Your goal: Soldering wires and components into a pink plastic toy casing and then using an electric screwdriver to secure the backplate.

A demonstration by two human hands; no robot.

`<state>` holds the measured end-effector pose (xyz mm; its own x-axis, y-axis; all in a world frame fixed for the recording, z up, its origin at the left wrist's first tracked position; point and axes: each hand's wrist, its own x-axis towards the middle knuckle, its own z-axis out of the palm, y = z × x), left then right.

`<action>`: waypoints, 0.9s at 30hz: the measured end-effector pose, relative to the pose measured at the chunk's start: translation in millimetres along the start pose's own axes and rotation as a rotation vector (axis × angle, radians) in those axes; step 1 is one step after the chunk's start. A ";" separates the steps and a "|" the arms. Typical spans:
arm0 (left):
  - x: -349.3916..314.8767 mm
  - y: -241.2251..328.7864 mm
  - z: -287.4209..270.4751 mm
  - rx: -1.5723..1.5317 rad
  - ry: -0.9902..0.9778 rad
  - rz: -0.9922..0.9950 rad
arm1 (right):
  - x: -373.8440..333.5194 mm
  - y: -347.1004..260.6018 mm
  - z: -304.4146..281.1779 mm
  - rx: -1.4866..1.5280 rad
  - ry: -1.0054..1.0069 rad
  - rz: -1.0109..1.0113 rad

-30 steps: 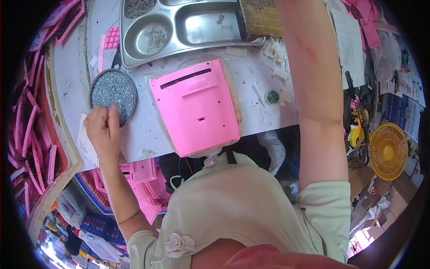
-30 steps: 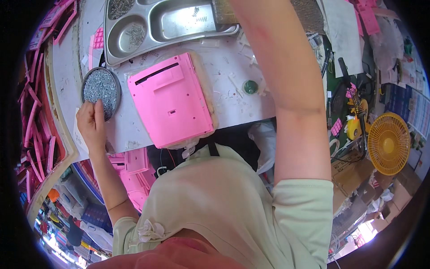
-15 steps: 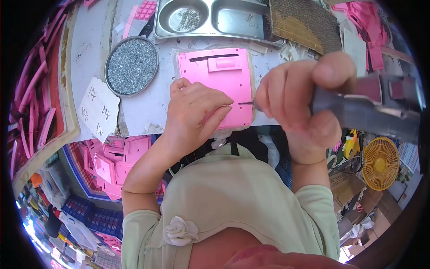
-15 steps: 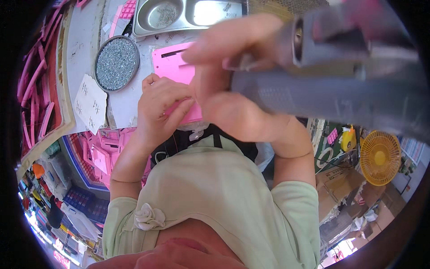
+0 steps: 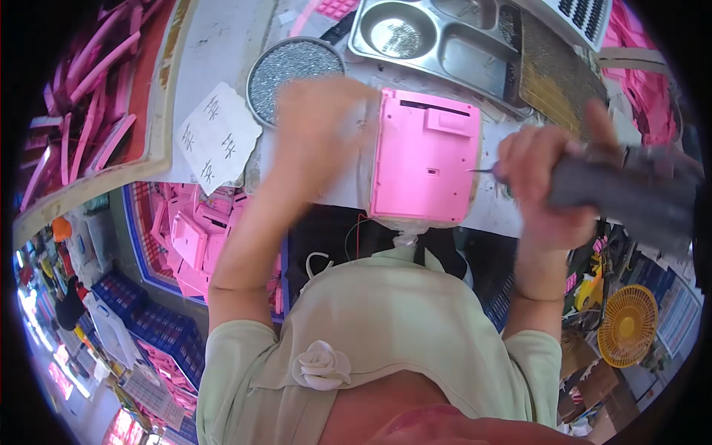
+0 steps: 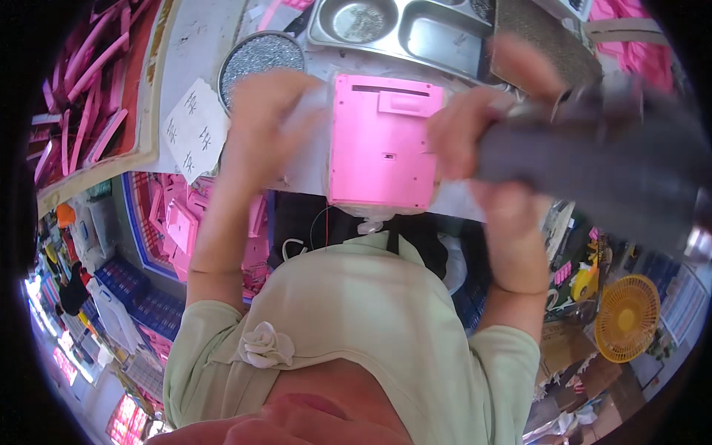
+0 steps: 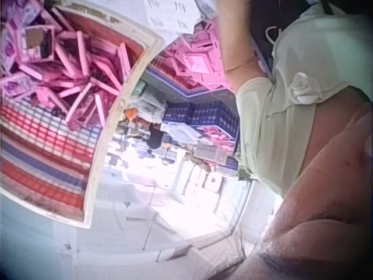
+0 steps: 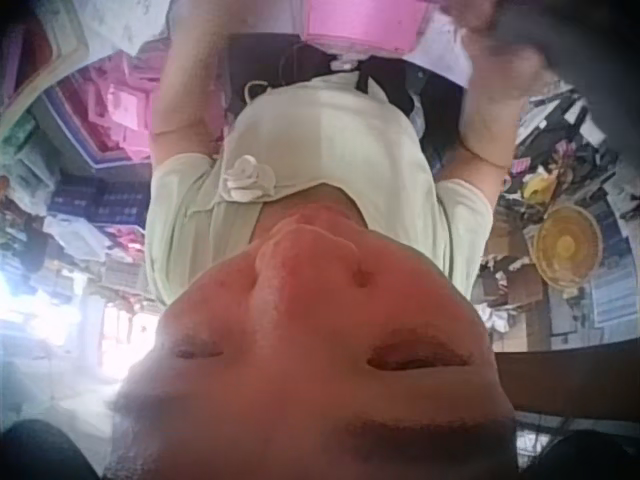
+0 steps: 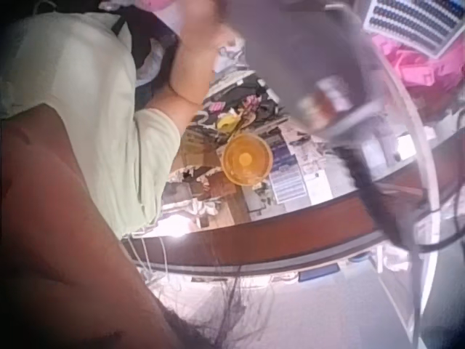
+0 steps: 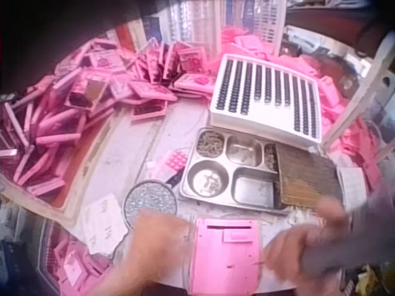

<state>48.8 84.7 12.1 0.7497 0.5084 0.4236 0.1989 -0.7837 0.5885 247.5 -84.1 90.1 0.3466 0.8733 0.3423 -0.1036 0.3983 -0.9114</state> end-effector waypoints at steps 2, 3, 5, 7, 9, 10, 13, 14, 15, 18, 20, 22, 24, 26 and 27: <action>3.0 -44.6 -27.6 0.517 0.007 -0.121 | 4.1 -9.4 -37.6 -0.077 -0.071 0.028; 1.6 -56.7 -30.8 0.498 -0.063 -0.125 | 9.2 -27.4 -49.6 -0.184 -0.071 0.070; -8.4 -70.0 -33.1 0.493 -0.194 -0.143 | 18.6 -49.6 -58.1 -0.365 -0.023 0.126; -6.2 -68.5 -36.6 0.443 -0.170 -0.162 | 16.0 -68.8 -60.0 -0.486 0.075 0.157; -2.0 -69.3 -39.5 0.418 -0.129 -0.145 | 10.0 -74.4 -70.3 -0.476 0.107 0.163; 0.9 -72.8 -39.2 0.418 -0.101 -0.116 | 3.0 -76.0 -65.0 -0.416 0.133 0.159; 1.9 -86.2 -42.4 0.413 -0.047 -0.047 | -10.8 -50.6 -52.5 -0.233 0.057 0.063; -0.8 -94.4 -43.6 0.356 -0.041 -0.075 | -20.7 -41.1 -47.4 -0.166 0.058 0.061; -4.0 -100.5 -44.0 0.314 -0.033 -0.101 | -33.6 -29.2 -43.9 -0.092 0.059 0.053; -1.2 -103.4 -37.7 0.369 -0.061 -0.169 | -65.0 -25.9 -19.0 -0.090 0.160 0.130; -1.7 -102.5 -34.8 0.408 -0.031 -0.133 | -71.6 -23.1 -6.8 -0.072 0.155 0.133; -1.5 -105.8 -31.5 0.453 0.001 -0.072 | -74.7 -19.6 0.4 -0.026 0.141 0.108; -1.6 -112.2 -32.7 0.450 -0.028 -0.136 | -79.7 -16.0 5.9 -0.013 0.152 0.097; -0.4 -115.2 -32.6 0.469 -0.070 -0.212 | -86.0 -12.0 8.3 -0.020 0.176 0.104; 1.4 -115.7 -32.8 0.490 -0.098 -0.256 | -88.5 -10.7 8.1 -0.024 0.178 0.106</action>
<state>6.1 187.8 -32.8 0.6899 0.6866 0.2295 0.6343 -0.7261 0.2655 210.4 -163.4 71.4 0.4948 0.8456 0.2003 -0.1268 0.2983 -0.9460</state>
